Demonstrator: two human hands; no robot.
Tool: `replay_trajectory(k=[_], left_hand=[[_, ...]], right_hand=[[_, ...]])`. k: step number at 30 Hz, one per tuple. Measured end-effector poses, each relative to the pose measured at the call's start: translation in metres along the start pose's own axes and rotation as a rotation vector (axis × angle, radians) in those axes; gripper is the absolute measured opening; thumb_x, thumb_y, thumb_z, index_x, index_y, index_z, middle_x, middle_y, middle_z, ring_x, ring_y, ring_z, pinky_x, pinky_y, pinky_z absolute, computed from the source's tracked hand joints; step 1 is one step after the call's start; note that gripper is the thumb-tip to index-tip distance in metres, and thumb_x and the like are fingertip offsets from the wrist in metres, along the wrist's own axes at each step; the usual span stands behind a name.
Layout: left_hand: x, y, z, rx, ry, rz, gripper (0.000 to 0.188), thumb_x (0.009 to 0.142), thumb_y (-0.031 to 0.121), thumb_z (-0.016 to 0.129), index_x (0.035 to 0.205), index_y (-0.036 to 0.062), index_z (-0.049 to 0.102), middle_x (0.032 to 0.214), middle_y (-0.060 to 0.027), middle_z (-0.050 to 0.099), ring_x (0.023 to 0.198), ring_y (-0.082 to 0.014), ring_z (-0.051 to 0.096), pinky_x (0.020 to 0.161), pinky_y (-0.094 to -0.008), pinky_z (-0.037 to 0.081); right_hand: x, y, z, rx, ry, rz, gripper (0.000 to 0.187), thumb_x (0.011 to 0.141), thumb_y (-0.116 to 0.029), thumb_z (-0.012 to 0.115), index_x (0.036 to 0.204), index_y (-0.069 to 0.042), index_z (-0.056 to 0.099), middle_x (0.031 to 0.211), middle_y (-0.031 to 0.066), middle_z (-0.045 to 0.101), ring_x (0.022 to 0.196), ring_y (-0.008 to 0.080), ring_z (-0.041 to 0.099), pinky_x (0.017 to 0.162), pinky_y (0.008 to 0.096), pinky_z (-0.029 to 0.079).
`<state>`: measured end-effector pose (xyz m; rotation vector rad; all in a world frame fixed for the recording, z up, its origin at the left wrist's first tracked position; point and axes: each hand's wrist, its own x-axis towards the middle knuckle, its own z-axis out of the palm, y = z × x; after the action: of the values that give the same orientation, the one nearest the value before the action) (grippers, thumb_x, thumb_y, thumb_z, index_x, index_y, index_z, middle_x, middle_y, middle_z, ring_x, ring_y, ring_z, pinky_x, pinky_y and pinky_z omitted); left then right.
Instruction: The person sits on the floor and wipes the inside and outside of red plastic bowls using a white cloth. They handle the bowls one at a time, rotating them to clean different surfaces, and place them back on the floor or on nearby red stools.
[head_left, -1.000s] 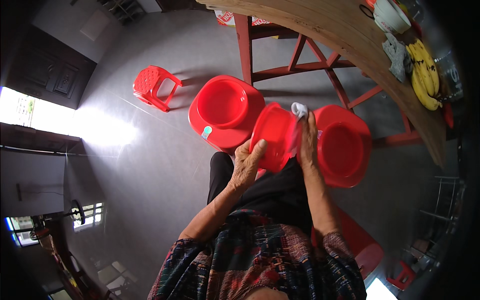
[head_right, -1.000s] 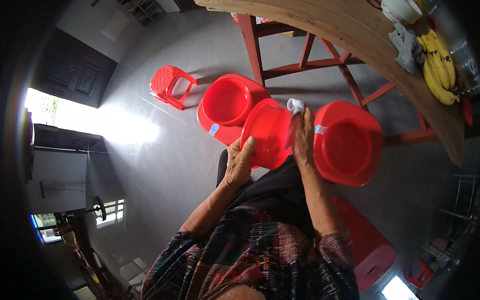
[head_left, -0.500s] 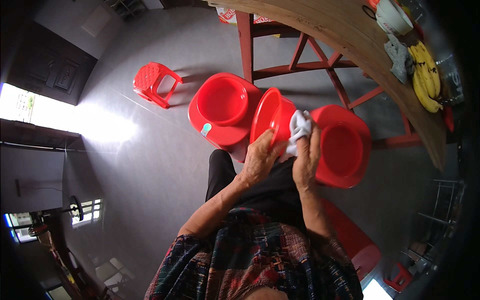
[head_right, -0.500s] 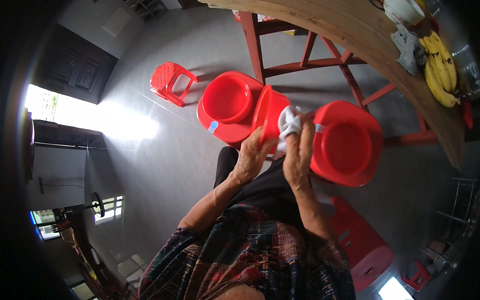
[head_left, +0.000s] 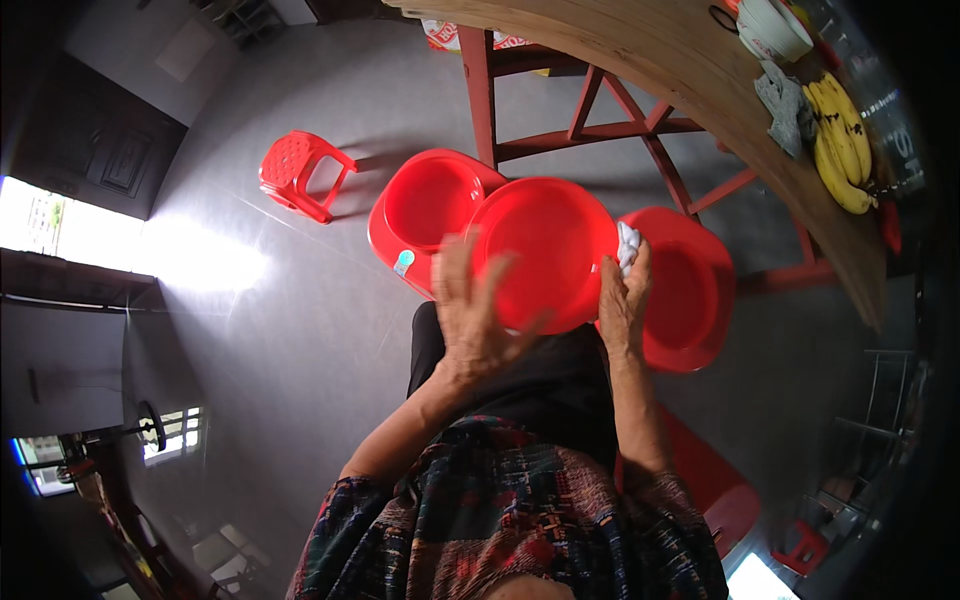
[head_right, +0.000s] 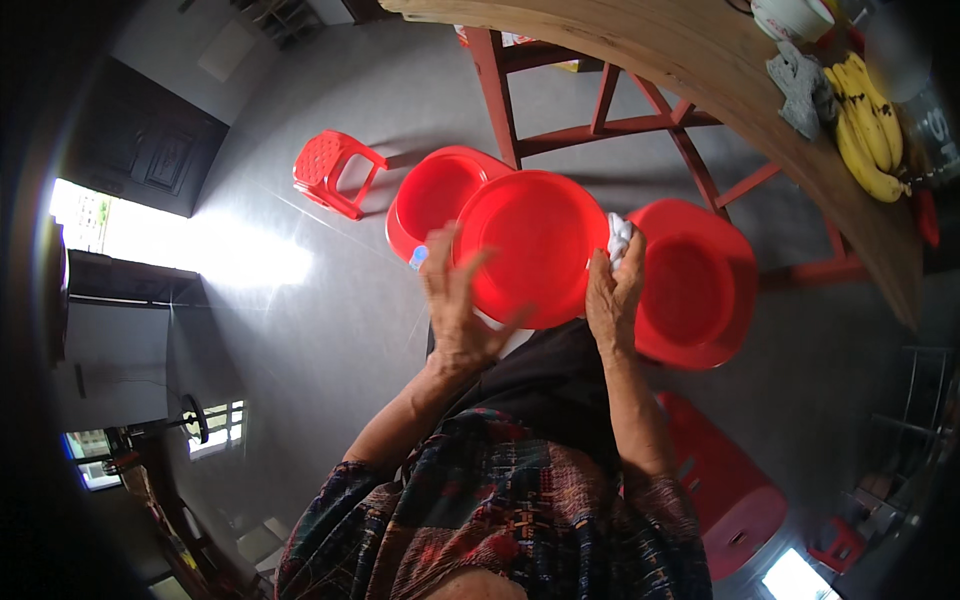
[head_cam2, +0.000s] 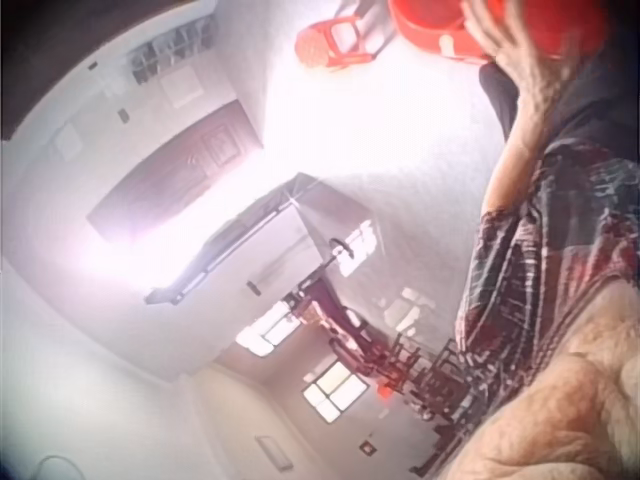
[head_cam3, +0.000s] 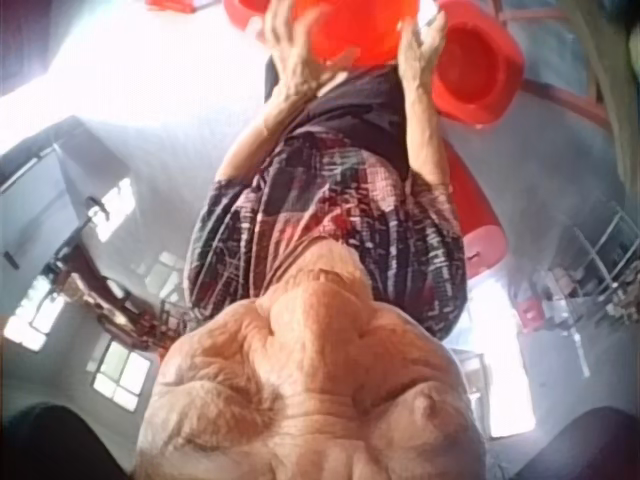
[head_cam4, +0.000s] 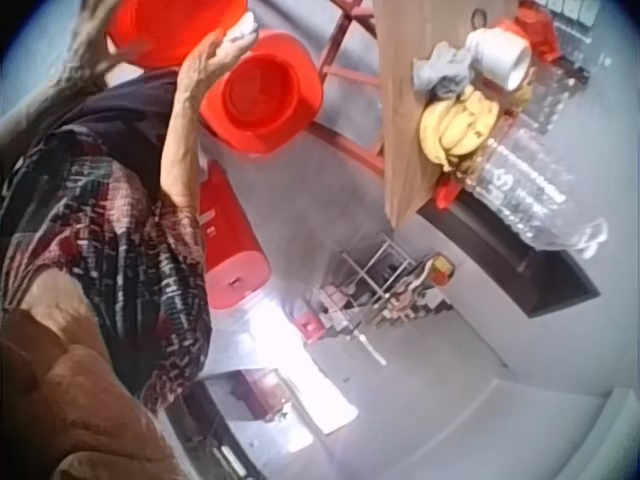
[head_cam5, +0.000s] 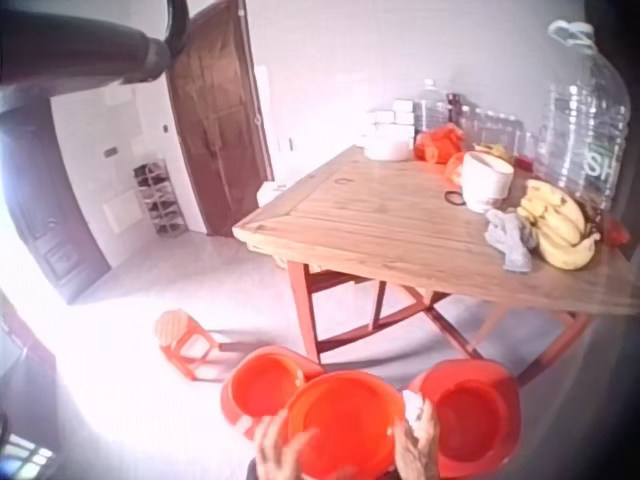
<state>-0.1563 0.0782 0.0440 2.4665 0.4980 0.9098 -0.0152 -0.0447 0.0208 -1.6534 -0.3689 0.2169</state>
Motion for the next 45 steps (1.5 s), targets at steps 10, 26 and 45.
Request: replay_trajectory(k=[10,26,45], left_hand=[[-0.022,-0.049,0.015,-1.185,0.031,-0.778,0.061,0.086,0.011,0.047,0.143,0.0029,0.028,0.132,-0.0134,0.047,0.119,-0.0220,0.048,0.102,-0.0335,0.039],[-0.004,-0.007,0.017,-0.882,0.040,-0.831,0.051,0.100,0.035,0.040,0.137,-0.0004,0.038,0.128,-0.0137,0.052,0.116,-0.0207,0.049,0.099,-0.0331,0.039],[-0.004,-0.018,0.012,-0.839,-0.024,-0.795,0.051,0.100,0.038,0.041,0.140,0.0060,0.039,0.131,-0.0120,0.051,0.121,-0.0207,0.046,0.102,-0.0329,0.037]], right_hand=[[-0.001,-0.002,-0.002,0.081,-0.091,0.090,0.034,0.088,-0.016,0.057,0.118,-0.003,0.047,0.098,0.0052,0.050,0.087,0.0130,0.049,0.080,0.0292,0.043],[-0.018,-0.010,0.046,-1.055,-0.404,-0.584,0.058,0.080,-0.008,0.060,0.134,-0.013,0.042,0.139,0.0189,0.033,0.118,0.0383,0.042,0.086,0.0476,0.044],[0.012,-0.005,0.045,-1.027,-0.285,-0.955,0.042,0.075,-0.006,0.057,0.117,0.003,0.054,0.110,0.0165,0.054,0.093,0.0303,0.054,0.078,0.0334,0.052]])
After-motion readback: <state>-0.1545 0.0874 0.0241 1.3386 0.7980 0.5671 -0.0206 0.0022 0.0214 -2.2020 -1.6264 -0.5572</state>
